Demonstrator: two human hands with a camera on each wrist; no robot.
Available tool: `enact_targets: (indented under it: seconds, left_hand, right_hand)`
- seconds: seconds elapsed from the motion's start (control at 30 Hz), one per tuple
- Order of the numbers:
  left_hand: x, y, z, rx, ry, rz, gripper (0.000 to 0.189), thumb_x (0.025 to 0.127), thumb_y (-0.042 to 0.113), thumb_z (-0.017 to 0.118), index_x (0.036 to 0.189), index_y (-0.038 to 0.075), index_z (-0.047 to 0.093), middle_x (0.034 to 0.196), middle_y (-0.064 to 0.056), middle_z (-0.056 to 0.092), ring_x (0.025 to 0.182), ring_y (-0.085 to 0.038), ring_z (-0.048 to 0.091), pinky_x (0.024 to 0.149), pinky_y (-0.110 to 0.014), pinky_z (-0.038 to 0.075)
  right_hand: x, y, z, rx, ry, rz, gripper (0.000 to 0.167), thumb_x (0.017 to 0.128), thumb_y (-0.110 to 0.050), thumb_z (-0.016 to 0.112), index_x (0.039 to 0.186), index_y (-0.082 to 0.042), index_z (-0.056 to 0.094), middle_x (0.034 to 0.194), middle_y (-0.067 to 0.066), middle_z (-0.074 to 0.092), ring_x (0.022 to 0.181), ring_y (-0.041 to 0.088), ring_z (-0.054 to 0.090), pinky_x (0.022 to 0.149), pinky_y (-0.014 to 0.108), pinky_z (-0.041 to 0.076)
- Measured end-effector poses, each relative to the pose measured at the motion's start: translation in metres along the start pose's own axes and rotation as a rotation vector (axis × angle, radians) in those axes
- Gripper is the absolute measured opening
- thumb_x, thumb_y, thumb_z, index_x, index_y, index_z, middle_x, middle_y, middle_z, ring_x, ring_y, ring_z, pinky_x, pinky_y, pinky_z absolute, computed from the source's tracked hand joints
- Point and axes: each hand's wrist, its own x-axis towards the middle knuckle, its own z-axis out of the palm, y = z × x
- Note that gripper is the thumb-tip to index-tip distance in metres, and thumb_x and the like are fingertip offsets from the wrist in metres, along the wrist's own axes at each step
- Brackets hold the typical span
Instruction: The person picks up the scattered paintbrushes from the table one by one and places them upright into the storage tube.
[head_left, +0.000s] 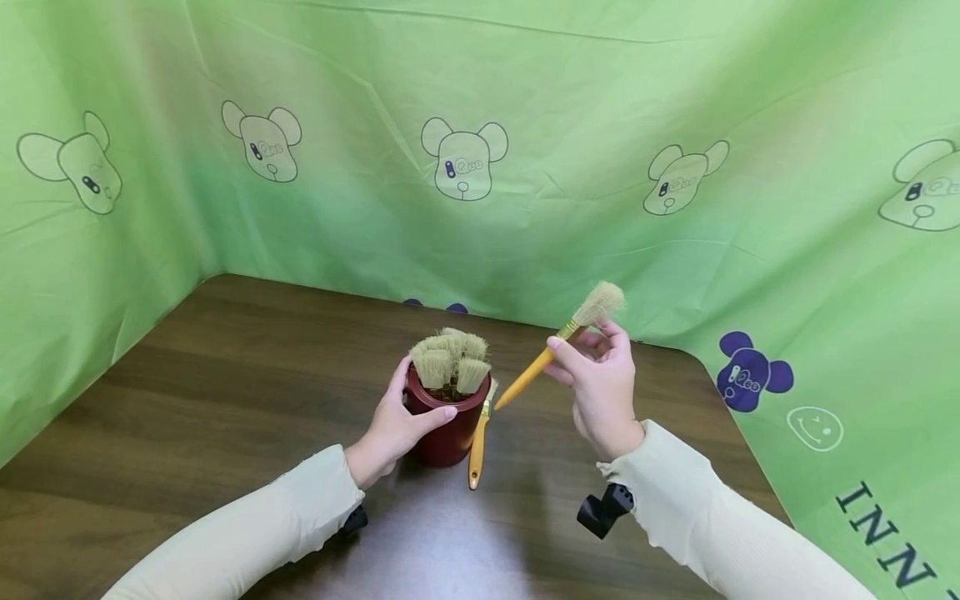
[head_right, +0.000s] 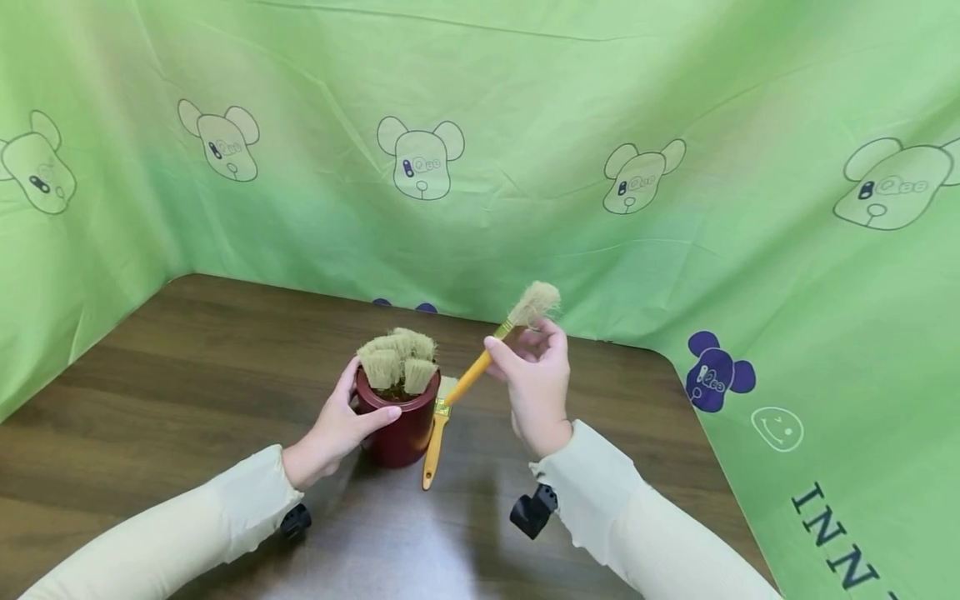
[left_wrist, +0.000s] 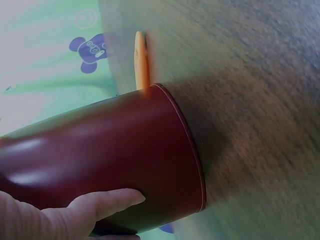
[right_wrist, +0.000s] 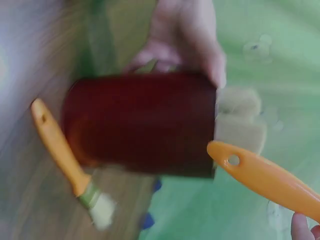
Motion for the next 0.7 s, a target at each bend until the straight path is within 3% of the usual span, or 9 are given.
enact_targets:
  seconds: [0.27, 0.5, 0.7]
  left_hand:
    - [0.001, 0.000, 0.000, 0.002, 0.003, 0.009, 0.100, 0.076, 0.012, 0.080, 0.153, 0.010, 0.016, 0.143, -0.022, 0.037, 0.129, -0.037, 0.038, 0.104, -0.054, 0.031]
    - [0.002, -0.001, -0.001, 0.000, 0.002, 0.029, 0.100, 0.076, 0.012, 0.080, 0.153, 0.009, 0.016, 0.142, -0.021, 0.038, 0.128, -0.036, 0.039, 0.104, -0.053, 0.031]
    - [0.003, -0.002, -0.001, 0.005, -0.006, 0.014, 0.100, 0.077, 0.014, 0.080, 0.153, 0.011, 0.016, 0.140, -0.019, 0.039, 0.126, -0.035, 0.041, 0.103, -0.053, 0.033]
  right_hand:
    - [-0.008, 0.001, 0.032, 0.055, -0.054, -0.004, 0.051, 0.081, 0.020, 0.058, 0.115, -0.010, 0.034, 0.096, 0.006, 0.049, 0.078, 0.012, 0.058, 0.066, 0.028, 0.056]
    - [-0.013, 0.009, 0.051, -0.054, -0.089, 0.006, 0.058, 0.079, 0.015, 0.065, 0.125, -0.004, 0.036, 0.098, 0.006, 0.048, 0.079, 0.012, 0.056, 0.065, 0.027, 0.055]
    - [-0.014, 0.021, 0.059, -0.158, -0.090, 0.027, 0.058, 0.078, 0.009, 0.070, 0.124, -0.002, 0.037, 0.097, 0.007, 0.044, 0.078, 0.013, 0.050, 0.061, 0.022, 0.053]
